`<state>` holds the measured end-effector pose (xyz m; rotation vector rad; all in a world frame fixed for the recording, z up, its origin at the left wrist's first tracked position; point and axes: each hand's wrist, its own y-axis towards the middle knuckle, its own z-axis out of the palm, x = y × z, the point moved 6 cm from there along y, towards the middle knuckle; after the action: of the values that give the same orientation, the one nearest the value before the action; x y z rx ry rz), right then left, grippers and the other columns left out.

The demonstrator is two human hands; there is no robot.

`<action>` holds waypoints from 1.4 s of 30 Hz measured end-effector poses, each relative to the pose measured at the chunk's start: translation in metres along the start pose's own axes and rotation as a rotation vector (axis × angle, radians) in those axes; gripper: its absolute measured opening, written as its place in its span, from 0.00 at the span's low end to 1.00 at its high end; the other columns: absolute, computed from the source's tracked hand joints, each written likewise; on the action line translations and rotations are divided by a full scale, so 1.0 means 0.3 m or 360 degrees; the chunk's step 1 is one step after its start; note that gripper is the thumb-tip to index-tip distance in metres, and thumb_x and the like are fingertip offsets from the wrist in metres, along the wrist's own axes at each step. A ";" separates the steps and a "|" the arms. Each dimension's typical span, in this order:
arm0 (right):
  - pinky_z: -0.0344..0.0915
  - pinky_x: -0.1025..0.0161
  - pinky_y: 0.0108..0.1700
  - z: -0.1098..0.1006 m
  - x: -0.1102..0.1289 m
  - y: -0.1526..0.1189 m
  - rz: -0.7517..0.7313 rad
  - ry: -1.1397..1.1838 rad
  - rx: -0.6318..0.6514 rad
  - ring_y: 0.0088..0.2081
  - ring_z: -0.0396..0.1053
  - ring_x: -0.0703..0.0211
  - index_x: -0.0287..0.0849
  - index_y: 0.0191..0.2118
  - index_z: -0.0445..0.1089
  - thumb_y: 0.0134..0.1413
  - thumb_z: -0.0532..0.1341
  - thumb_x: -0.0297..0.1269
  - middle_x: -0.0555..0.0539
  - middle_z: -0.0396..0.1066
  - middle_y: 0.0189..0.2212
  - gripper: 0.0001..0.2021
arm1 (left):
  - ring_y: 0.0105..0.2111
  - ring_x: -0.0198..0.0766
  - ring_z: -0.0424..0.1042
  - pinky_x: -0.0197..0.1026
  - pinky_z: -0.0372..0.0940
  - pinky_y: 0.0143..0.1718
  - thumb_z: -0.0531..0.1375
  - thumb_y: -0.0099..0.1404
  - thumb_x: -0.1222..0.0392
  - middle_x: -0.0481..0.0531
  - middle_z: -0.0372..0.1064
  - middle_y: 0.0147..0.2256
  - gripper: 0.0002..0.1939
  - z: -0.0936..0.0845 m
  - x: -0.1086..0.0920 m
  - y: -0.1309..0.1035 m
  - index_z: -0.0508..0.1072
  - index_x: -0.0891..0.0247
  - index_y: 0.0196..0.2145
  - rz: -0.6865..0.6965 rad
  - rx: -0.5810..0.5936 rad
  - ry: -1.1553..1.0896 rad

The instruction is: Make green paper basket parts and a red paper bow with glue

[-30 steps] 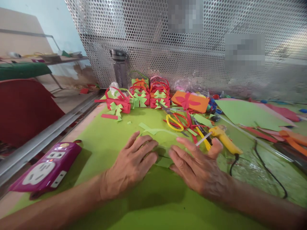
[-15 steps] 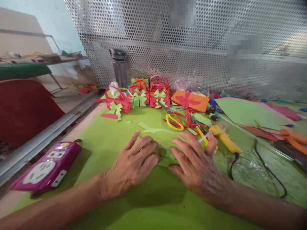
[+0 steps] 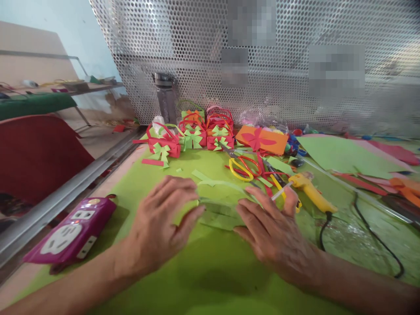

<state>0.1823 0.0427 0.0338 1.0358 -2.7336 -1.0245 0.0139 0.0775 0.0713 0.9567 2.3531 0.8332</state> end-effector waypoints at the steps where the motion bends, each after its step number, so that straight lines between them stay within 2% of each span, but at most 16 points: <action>1: 0.28 0.32 0.58 -0.001 -0.002 -0.001 0.0012 -0.0001 -0.0010 0.53 0.63 0.43 0.33 0.42 0.69 0.59 0.56 0.35 0.40 0.74 0.38 0.11 | 0.32 0.38 0.71 0.39 0.64 0.35 0.56 0.61 0.62 0.51 0.72 0.32 0.01 -0.011 0.034 0.010 0.68 0.61 0.32 -0.0211 0.0018 -0.0024; 2: 0.28 0.32 0.58 0.000 -0.004 -0.002 0.0017 -0.0005 -0.0012 0.53 0.63 0.43 0.33 0.42 0.69 0.59 0.56 0.35 0.40 0.74 0.38 0.11 | 0.28 0.37 0.70 0.38 0.62 0.30 0.54 0.62 0.61 0.49 0.71 0.28 0.04 -0.005 0.066 0.016 0.67 0.61 0.30 -0.0390 0.0135 -0.0048; 4: 0.30 0.33 0.59 0.002 -0.008 -0.005 0.0024 -0.0017 -0.0007 0.52 0.64 0.44 0.33 0.42 0.69 0.60 0.55 0.36 0.40 0.75 0.38 0.12 | 0.22 0.36 0.67 0.38 0.59 0.25 0.53 0.62 0.58 0.48 0.69 0.23 0.08 0.046 0.126 -0.001 0.68 0.62 0.28 -0.0735 0.0582 -0.0109; 6: 0.32 0.33 0.59 0.004 -0.012 -0.006 0.0027 -0.0028 -0.0014 0.50 0.66 0.45 0.34 0.42 0.69 0.60 0.54 0.36 0.42 0.75 0.38 0.12 | 0.21 0.37 0.67 0.38 0.57 0.23 0.54 0.60 0.55 0.50 0.70 0.24 0.10 0.111 0.161 -0.048 0.70 0.63 0.31 -0.1016 0.1016 -0.0284; 7: 0.33 0.33 0.59 0.004 -0.013 -0.007 0.0019 -0.0032 -0.0028 0.49 0.67 0.46 0.34 0.42 0.69 0.60 0.54 0.36 0.42 0.75 0.38 0.12 | 0.22 0.38 0.67 0.38 0.57 0.23 0.56 0.58 0.53 0.50 0.70 0.26 0.11 0.137 0.166 -0.067 0.70 0.64 0.33 -0.1086 0.1136 -0.0384; 8: 0.34 0.34 0.59 0.003 -0.013 -0.007 0.0010 -0.0034 -0.0049 0.48 0.68 0.47 0.34 0.42 0.69 0.60 0.54 0.36 0.43 0.75 0.38 0.11 | 0.23 0.38 0.67 0.38 0.57 0.23 0.58 0.57 0.53 0.50 0.70 0.26 0.13 0.153 0.166 -0.077 0.71 0.64 0.36 -0.1108 0.1167 -0.0443; 12: 0.40 0.38 0.60 -0.012 -0.014 -0.009 -0.0034 -0.0053 -0.0161 0.46 0.69 0.49 0.34 0.42 0.69 0.59 0.56 0.35 0.43 0.76 0.38 0.11 | 0.23 0.35 0.64 0.36 0.55 0.23 0.60 0.54 0.54 0.46 0.67 0.24 0.14 0.177 0.151 -0.081 0.71 0.64 0.36 -0.1173 0.1059 -0.0644; 15: 0.42 0.38 0.60 -0.034 -0.019 -0.004 -0.0041 -0.0061 -0.0248 0.46 0.69 0.49 0.33 0.42 0.69 0.57 0.58 0.35 0.42 0.76 0.38 0.12 | 0.23 0.34 0.64 0.34 0.55 0.21 0.62 0.52 0.56 0.46 0.67 0.24 0.12 0.180 0.123 -0.079 0.70 0.64 0.34 -0.1321 0.1026 -0.0991; 19: 0.41 0.37 0.60 -0.058 -0.018 0.011 -0.0031 -0.0078 -0.0321 0.46 0.69 0.48 0.32 0.43 0.69 0.56 0.59 0.35 0.42 0.76 0.37 0.12 | 0.35 0.42 0.71 0.39 0.65 0.31 0.65 0.50 0.55 0.56 0.72 0.37 0.24 0.210 0.055 -0.085 0.68 0.64 0.44 -0.1576 0.0823 -0.1924; 21: 0.39 0.35 0.60 -0.061 -0.013 0.015 -0.0022 -0.0104 -0.0322 0.47 0.68 0.48 0.33 0.43 0.69 0.56 0.59 0.35 0.43 0.76 0.37 0.11 | 0.37 0.43 0.72 0.41 0.66 0.34 0.65 0.53 0.55 0.58 0.71 0.41 0.22 0.240 0.010 -0.095 0.69 0.64 0.45 -0.1639 0.0770 -0.2394; 23: 0.36 0.34 0.59 -0.059 -0.007 0.013 -0.0027 -0.0135 -0.0330 0.48 0.68 0.47 0.35 0.43 0.70 0.56 0.59 0.34 0.44 0.76 0.37 0.11 | 0.38 0.43 0.72 0.42 0.66 0.36 0.64 0.55 0.57 0.59 0.71 0.42 0.18 0.265 -0.004 -0.112 0.69 0.64 0.43 -0.1778 0.0614 -0.2600; 25: 0.34 0.33 0.59 -0.050 0.000 0.006 -0.0068 -0.0180 -0.0327 0.49 0.67 0.45 0.35 0.42 0.70 0.56 0.59 0.33 0.44 0.76 0.38 0.09 | 0.39 0.44 0.72 0.44 0.66 0.39 0.64 0.55 0.59 0.59 0.71 0.42 0.17 0.280 -0.005 -0.126 0.69 0.65 0.42 -0.1878 0.0470 -0.2688; 28: 0.41 0.37 0.59 -0.021 0.007 -0.006 -0.0159 -0.0277 -0.0254 0.52 0.64 0.43 0.34 0.43 0.70 0.57 0.58 0.30 0.41 0.75 0.39 0.10 | 0.40 0.45 0.72 0.45 0.66 0.39 0.65 0.55 0.60 0.58 0.71 0.42 0.17 0.280 -0.001 -0.130 0.68 0.64 0.42 -0.1918 0.0334 -0.2729; 31: 0.44 0.40 0.59 -0.002 0.007 -0.014 -0.0201 -0.0356 -0.0221 0.54 0.62 0.43 0.33 0.45 0.69 0.57 0.57 0.30 0.40 0.74 0.42 0.11 | 0.38 0.44 0.72 0.45 0.65 0.39 0.63 0.57 0.58 0.57 0.71 0.41 0.15 0.274 -0.002 -0.124 0.68 0.63 0.41 -0.1911 0.0297 -0.2748; 36: 0.46 0.44 0.59 -0.001 0.021 -0.017 -0.0282 -0.0398 -0.0154 0.55 0.61 0.45 0.33 0.48 0.68 0.63 0.48 0.30 0.40 0.73 0.44 0.15 | 0.34 0.42 0.73 0.46 0.65 0.40 0.64 0.56 0.59 0.53 0.72 0.34 0.11 0.274 0.001 -0.123 0.68 0.63 0.34 -0.2035 0.0200 -0.2704; 42: 0.51 0.50 0.57 0.005 0.029 -0.027 -0.0346 -0.0465 -0.0126 0.55 0.60 0.45 0.33 0.49 0.67 0.62 0.49 0.29 0.41 0.72 0.46 0.15 | 0.32 0.38 0.71 0.44 0.65 0.40 0.64 0.56 0.60 0.52 0.73 0.35 0.10 0.258 -0.007 -0.092 0.71 0.65 0.36 -0.1900 0.0172 -0.2743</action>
<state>0.1797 0.0337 0.0261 1.2854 -2.8155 -1.4081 0.0497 0.0878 -0.0018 -0.0478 0.9371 -0.5237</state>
